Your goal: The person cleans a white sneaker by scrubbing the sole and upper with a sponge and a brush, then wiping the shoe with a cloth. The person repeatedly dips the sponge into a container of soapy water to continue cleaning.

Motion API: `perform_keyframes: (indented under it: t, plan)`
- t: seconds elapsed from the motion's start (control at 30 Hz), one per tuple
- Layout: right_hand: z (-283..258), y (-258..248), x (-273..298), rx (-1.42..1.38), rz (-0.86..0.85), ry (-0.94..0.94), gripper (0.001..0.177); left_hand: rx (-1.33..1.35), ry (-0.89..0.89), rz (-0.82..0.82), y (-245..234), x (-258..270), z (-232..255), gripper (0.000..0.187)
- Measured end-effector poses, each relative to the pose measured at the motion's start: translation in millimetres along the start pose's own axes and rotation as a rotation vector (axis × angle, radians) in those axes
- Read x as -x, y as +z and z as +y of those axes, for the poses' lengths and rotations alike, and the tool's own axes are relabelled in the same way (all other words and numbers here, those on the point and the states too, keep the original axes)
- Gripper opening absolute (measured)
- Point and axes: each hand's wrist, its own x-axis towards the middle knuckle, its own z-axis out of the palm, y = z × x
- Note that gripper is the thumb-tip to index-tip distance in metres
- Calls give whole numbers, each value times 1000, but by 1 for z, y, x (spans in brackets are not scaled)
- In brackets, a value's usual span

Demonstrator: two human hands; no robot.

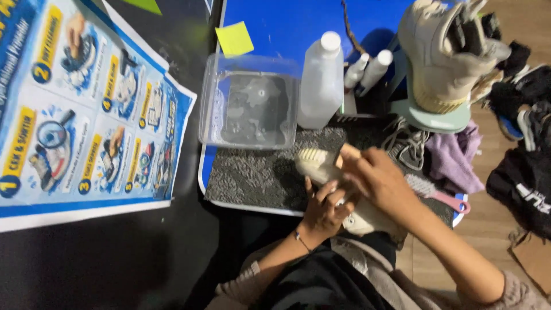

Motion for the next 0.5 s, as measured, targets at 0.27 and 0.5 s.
perform_keyframes:
  t: [0.27,0.5]
  plan:
    - [16,20,4,13,43,20,17,-10,-4,-28,1,2,-2,10]
    - [-6,-6,-2,-59,51,102,16,-18,1,7,-7,-15,3,12]
